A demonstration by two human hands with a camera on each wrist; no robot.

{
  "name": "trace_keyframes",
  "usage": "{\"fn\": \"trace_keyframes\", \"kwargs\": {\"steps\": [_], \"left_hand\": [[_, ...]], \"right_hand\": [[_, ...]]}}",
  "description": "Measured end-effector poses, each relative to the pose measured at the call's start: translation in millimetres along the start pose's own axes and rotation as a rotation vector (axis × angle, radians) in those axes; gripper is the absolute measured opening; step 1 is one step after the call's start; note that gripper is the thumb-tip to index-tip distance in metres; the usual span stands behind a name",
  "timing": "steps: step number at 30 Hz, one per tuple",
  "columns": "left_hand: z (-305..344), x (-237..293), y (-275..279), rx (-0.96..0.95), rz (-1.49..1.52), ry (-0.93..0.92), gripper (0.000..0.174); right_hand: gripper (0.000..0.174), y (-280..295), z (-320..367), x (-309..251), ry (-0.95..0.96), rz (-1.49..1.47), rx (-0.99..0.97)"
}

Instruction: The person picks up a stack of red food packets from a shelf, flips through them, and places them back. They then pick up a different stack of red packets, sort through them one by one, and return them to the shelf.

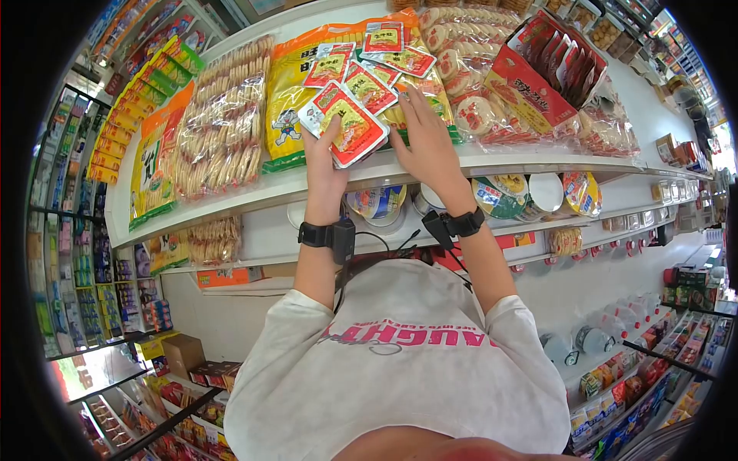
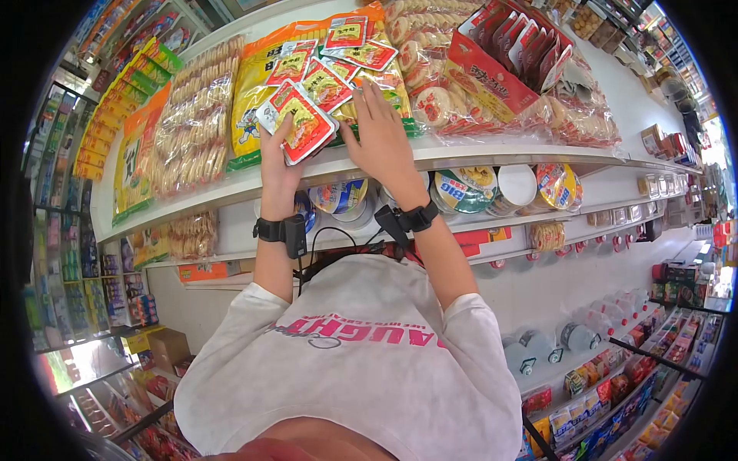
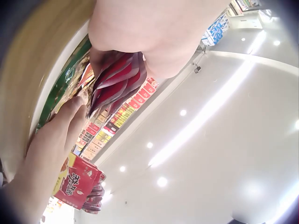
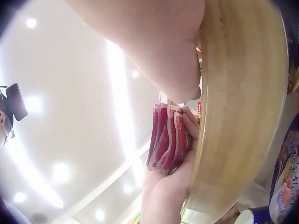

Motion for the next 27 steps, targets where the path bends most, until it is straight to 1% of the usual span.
{"fn": "trace_keyframes", "kwargs": {"steps": [2,5,8,11,14,17,20,23,26,27], "left_hand": [[-1.5,-0.9,2.3,0.009,-0.001,0.01,0.051],[3.5,2.7,-5.6,-0.024,0.012,0.023,0.05],[3.8,3.0,-7.0,-0.033,0.005,0.023,0.05],[0.1,0.1,-3.4,-0.03,0.008,0.021,0.05],[0.5,0.4,-1.8,-0.017,0.01,0.024,0.051],[3.6,2.6,-5.5,-0.036,0.0,0.025,0.051],[-1.4,-1.5,-0.1,-0.023,0.007,0.033,0.052],[0.3,-0.3,-0.9,-0.022,0.038,0.06,0.051],[0.7,-0.7,-2.1,-0.025,0.019,0.044,0.051],[0.8,-0.9,-2.0,-0.027,0.017,0.042,0.05]], "right_hand": [[0.061,1.1,2.0,-4.6,0.064,0.093,-0.044],[0.061,3.4,0.9,-15.7,0.214,0.158,-0.084],[0.063,-15.4,8.4,-3.0,0.179,0.07,-0.163],[0.069,-2.1,-2.7,-4.7,0.012,-0.019,-0.23],[0.073,8.4,2.2,-6.1,0.051,0.074,-0.014],[0.069,4.4,2.8,-10.7,0.179,0.021,0.038],[0.065,5.0,-1.8,-7.0,0.024,-0.079,-0.082],[0.067,5.4,0.6,-2.6,-0.082,-0.003,-0.171],[0.065,0.8,4.6,5.9,0.026,-0.01,-0.001],[0.061,3.9,3.6,-0.8,0.075,-0.019,0.023]]}}
Point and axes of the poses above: each hand's wrist, its own z-axis away from the middle knuckle, its own y-axis out of the back of the hand, x = y × z, the point moved 6 cm from there along -z, towards the middle knuckle, and after that the axes turned 5 degrees about x, right-handed, at the moved point
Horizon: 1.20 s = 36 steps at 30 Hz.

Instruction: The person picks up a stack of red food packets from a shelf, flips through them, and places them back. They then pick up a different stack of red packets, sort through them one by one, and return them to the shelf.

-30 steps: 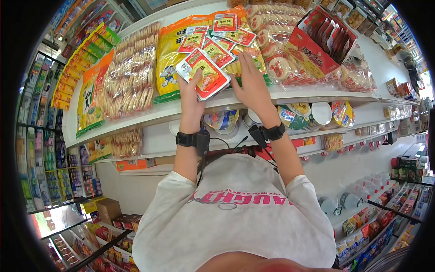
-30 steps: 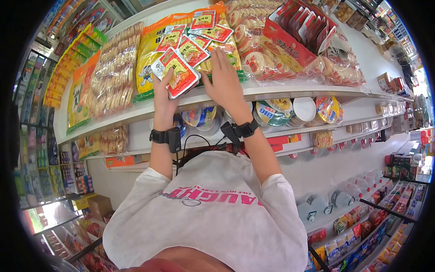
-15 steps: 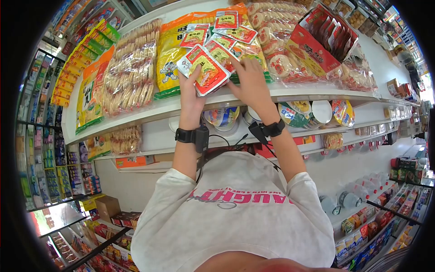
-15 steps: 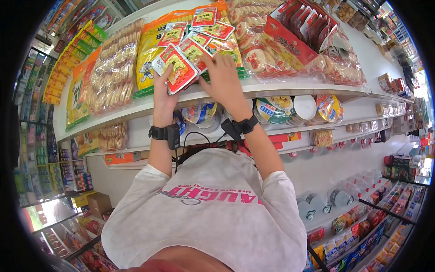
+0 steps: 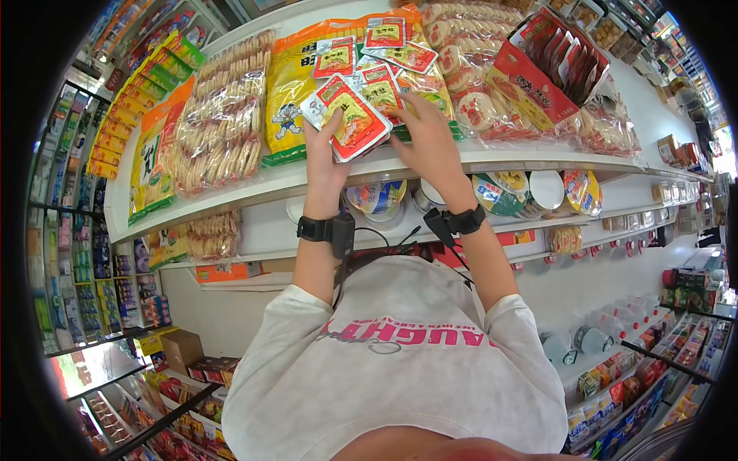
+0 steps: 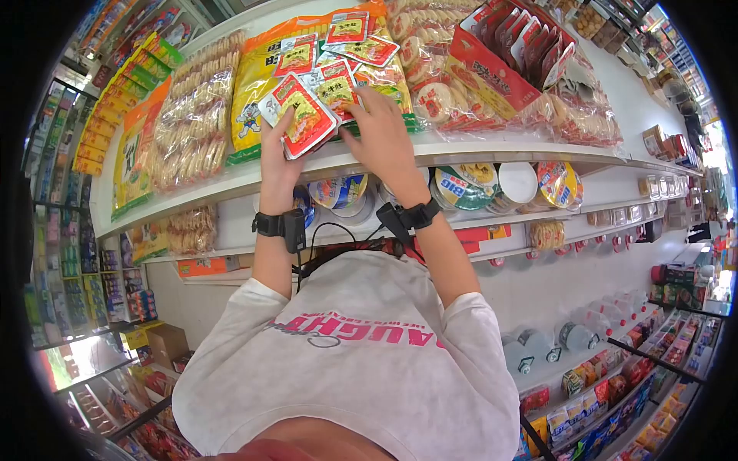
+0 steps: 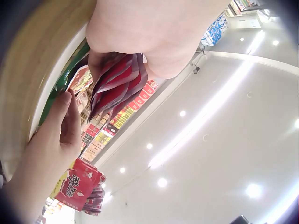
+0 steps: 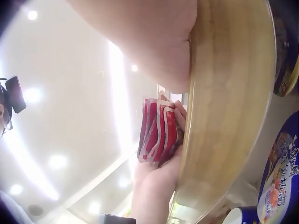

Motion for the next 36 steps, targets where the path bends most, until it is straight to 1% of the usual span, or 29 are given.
{"fn": "trace_keyframes", "kwargs": {"steps": [2,5,8,11,14,17,20,23,24,26,29,33,36], "left_hand": [[-1.5,-0.2,-0.2,-0.009,-0.003,-0.005,0.05],[-3.6,-2.0,3.5,0.008,-0.002,0.002,0.049],[-2.2,0.5,-0.1,0.009,0.026,0.016,0.051],[-0.6,0.3,-0.2,0.011,0.02,0.029,0.05],[-1.9,-0.9,1.5,-0.004,0.024,0.043,0.05],[-6.3,-3.6,4.5,0.01,-0.035,-0.019,0.052],[-1.6,-1.7,-3.7,0.013,-0.152,-0.095,0.057],[0.6,-3.5,-9.0,-0.015,-0.239,-0.144,0.062],[2.0,-3.0,-12.3,-0.045,-0.313,-0.123,0.071],[-1.5,-6.7,-6.9,-0.053,-0.259,-0.127,0.068],[2.3,-5.7,-12.9,-0.067,-0.248,-0.103,0.065],[12.6,-0.7,-24.4,-0.03,-0.248,-0.047,0.061],[4.6,-5.0,-15.8,-0.072,-0.16,-0.053,0.059]], "right_hand": [[0.055,6.5,-3.9,-14.5,0.1,-0.016,0.052],[0.048,8.6,-5.5,-13.1,0.068,-0.081,0.024],[0.041,10.9,-4.8,-10.1,-0.069,-0.016,-0.051],[0.029,10.0,-3.0,-4.9,-0.012,-0.037,0.072],[0.022,7.0,-2.1,8.5,-0.177,0.013,0.164],[0.023,17.4,2.3,17.3,-0.393,-0.15,0.303],[0.017,27.9,4.3,17.7,-0.45,-0.32,0.383],[0.022,42.3,-2.1,-7.3,-0.177,-0.486,0.347],[0.024,39.4,-3.8,-12.8,-0.05,-0.427,0.273],[0.029,28.5,-4.4,-22.3,0.202,-0.309,0.117],[0.026,22.2,-2.2,-23.0,0.103,-0.432,-0.072],[0.026,24.6,-2.4,-25.6,0.099,-0.413,-0.086],[0.027,22.8,-1.0,-25.2,0.086,-0.382,-0.075]]}}
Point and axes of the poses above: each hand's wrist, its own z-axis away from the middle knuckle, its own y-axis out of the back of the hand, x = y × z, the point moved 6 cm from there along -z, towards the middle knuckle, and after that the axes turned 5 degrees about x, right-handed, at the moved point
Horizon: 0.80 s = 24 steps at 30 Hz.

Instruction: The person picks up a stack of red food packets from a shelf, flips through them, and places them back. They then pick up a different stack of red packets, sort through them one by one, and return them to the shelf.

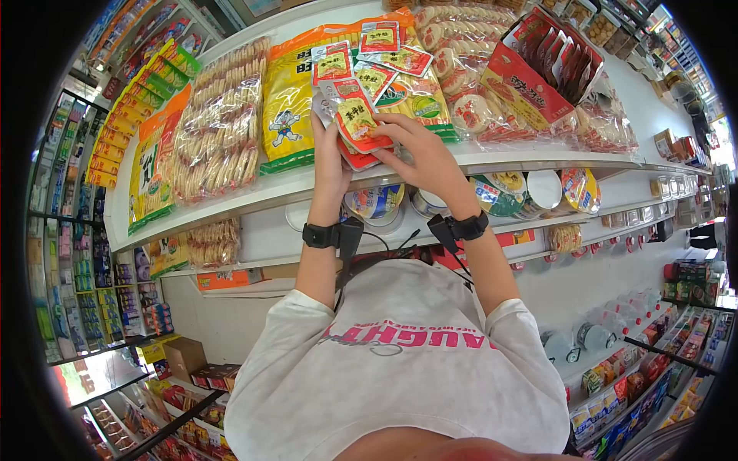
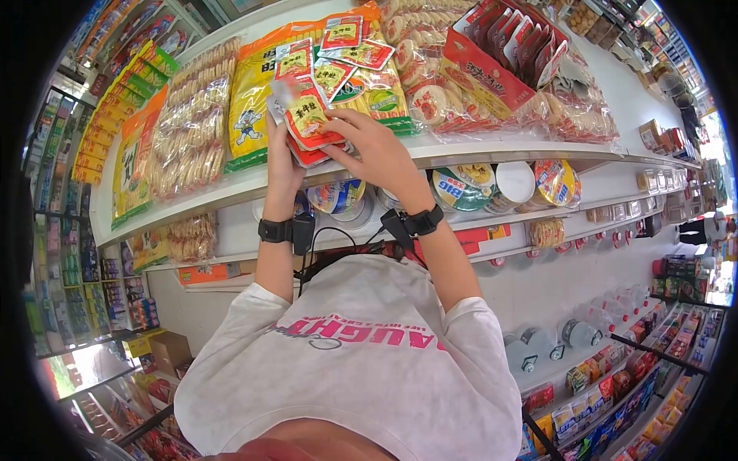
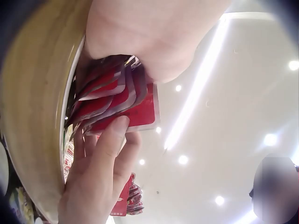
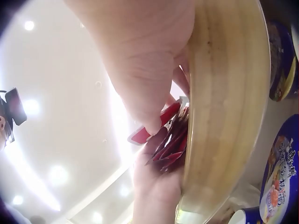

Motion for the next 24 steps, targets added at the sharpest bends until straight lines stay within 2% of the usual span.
{"fn": "trace_keyframes", "kwargs": {"steps": [3,6,9,12,17,20,23,24], "left_hand": [[-4.9,2.3,-1.5,-0.018,0.121,-0.035,0.059],[0.5,8.5,-10.2,0.004,0.046,-0.016,0.061],[2.8,10.2,-13.0,-0.002,-0.154,-0.07,0.069],[1.1,6.7,-6.9,0.004,-0.05,-0.012,0.069],[0.7,6.2,-7.7,0.004,-0.088,-0.049,0.075],[-3.6,2.7,-3.4,-0.028,-0.128,-0.022,0.082],[-1.7,4.4,-5.8,-0.027,-0.141,-0.064,0.091],[-0.1,6.0,-7.9,-0.019,-0.143,-0.094,0.094]], "right_hand": [[0.028,0.4,-1.1,-2.1,0.003,-0.015,-0.011],[0.027,1.2,-1.5,-3.7,0.003,-0.041,-0.034],[0.026,-0.3,0.3,-0.2,0.019,-0.024,-0.042],[0.026,1.8,-0.4,-1.9,0.021,-0.017,-0.028],[0.03,1.6,-1.4,5.9,-0.026,-0.053,-0.005],[0.05,1.6,-1.7,18.6,-0.214,0.022,0.068],[0.071,-3.0,-0.6,29.2,-0.24,0.1,0.184],[0.074,-5.6,-1.3,32.2,-0.266,0.095,0.12]]}}
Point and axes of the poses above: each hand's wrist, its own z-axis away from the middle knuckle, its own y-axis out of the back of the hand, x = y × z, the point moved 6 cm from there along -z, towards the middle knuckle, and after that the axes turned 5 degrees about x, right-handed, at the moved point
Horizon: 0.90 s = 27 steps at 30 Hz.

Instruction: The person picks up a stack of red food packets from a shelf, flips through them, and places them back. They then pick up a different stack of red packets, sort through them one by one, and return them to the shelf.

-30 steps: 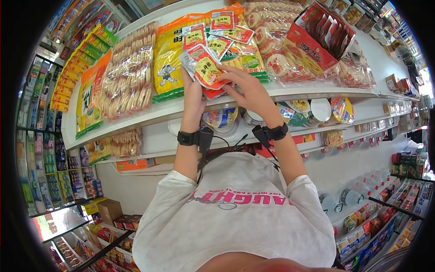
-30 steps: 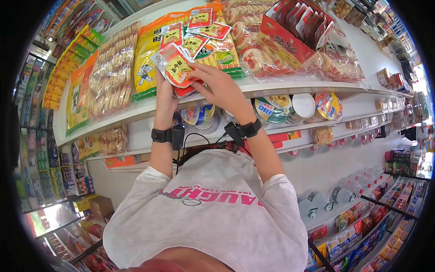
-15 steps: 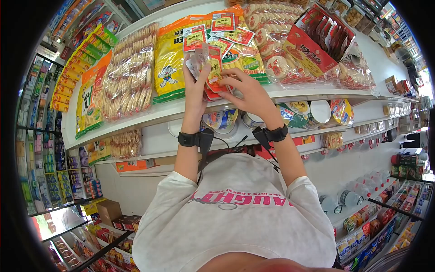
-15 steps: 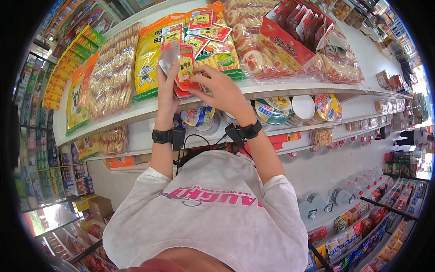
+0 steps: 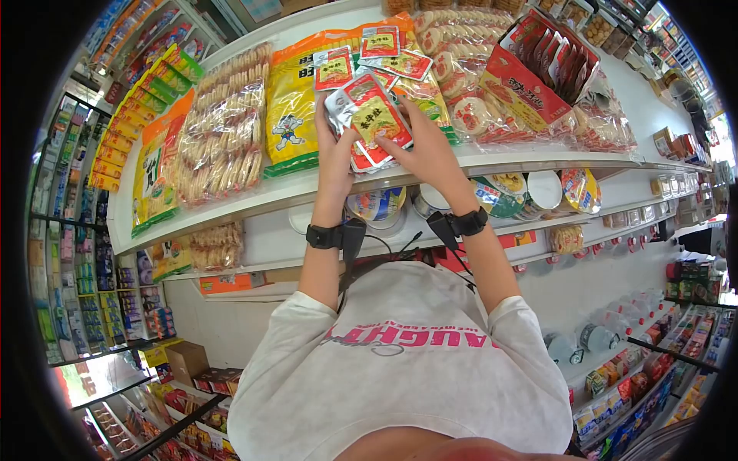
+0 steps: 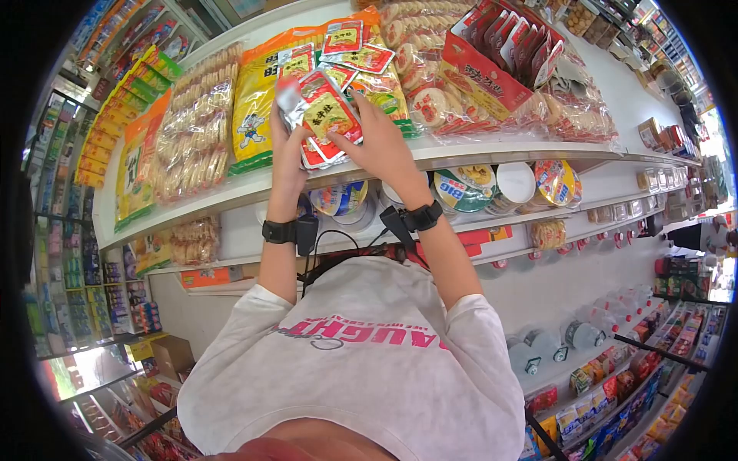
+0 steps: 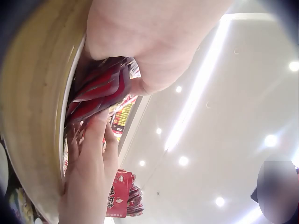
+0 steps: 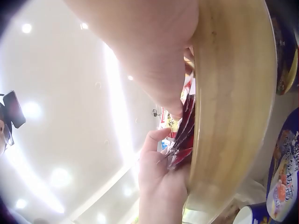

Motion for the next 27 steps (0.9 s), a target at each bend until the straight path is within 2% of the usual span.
{"fn": "trace_keyframes", "kwargs": {"steps": [3,5,7,8,11,13,14,17,18,21,22,25,27], "left_hand": [[1.1,1.4,-2.7,-0.056,-0.018,-0.088,0.096],[7.1,6.0,-4.2,-0.059,-0.103,-0.157,0.105],[17.1,17.5,-15.9,-0.026,-0.291,-0.294,0.114],[16.4,14.5,-14.3,-0.038,-0.308,-0.352,0.128],[27.3,31.6,-29.5,-0.022,-0.297,-0.411,0.116],[20.9,27.4,-33.5,-0.114,-0.323,-0.347,0.102],[16.5,24.8,-38.6,-0.172,-0.329,-0.315,0.095],[16.4,27.8,-57.3,-0.213,-0.301,-0.372,0.075],[14.6,29.7,-65.2,-0.289,-0.312,-0.441,0.078],[1.1,18.0,-69.1,-0.401,-0.404,-0.34,0.078],[-2.9,13.8,-70.0,-0.43,-0.431,-0.286,0.085],[6.0,16.9,-85.5,-0.459,-0.302,-0.295,0.092],[1.5,5.7,-84.3,-0.458,-0.321,-0.311,0.096]], "right_hand": [[0.082,-2.3,-2.0,-1.7,-0.069,-0.044,-0.18],[0.083,5.1,-3.8,-14.7,-0.123,-0.149,-0.273],[0.087,4.2,-3.0,-13.1,0.01,-0.163,-0.215],[0.09,3.0,-2.3,-12.7,0.076,-0.169,-0.185],[0.096,7.3,1.7,-20.5,0.145,-0.239,-0.066],[0.1,9.2,-1.7,-26.3,0.11,-0.313,-0.076],[0.102,13.0,-4.1,-27.3,0.091,-0.34,-0.072],[0.105,14.9,-4.4,-10.1,-0.087,-0.545,-0.102],[0.109,26.8,-5.3,-17.9,-0.083,-0.534,-0.03],[0.112,44.9,-13.7,-19.9,0.078,-0.37,0.076],[0.121,46.7,-15.0,-14.6,0.014,-0.362,0.029],[0.121,47.8,-13.2,-4.3,0.068,-0.147,0.106],[0.122,43.9,-12.4,5.9,0.015,-0.295,0.081]]}}
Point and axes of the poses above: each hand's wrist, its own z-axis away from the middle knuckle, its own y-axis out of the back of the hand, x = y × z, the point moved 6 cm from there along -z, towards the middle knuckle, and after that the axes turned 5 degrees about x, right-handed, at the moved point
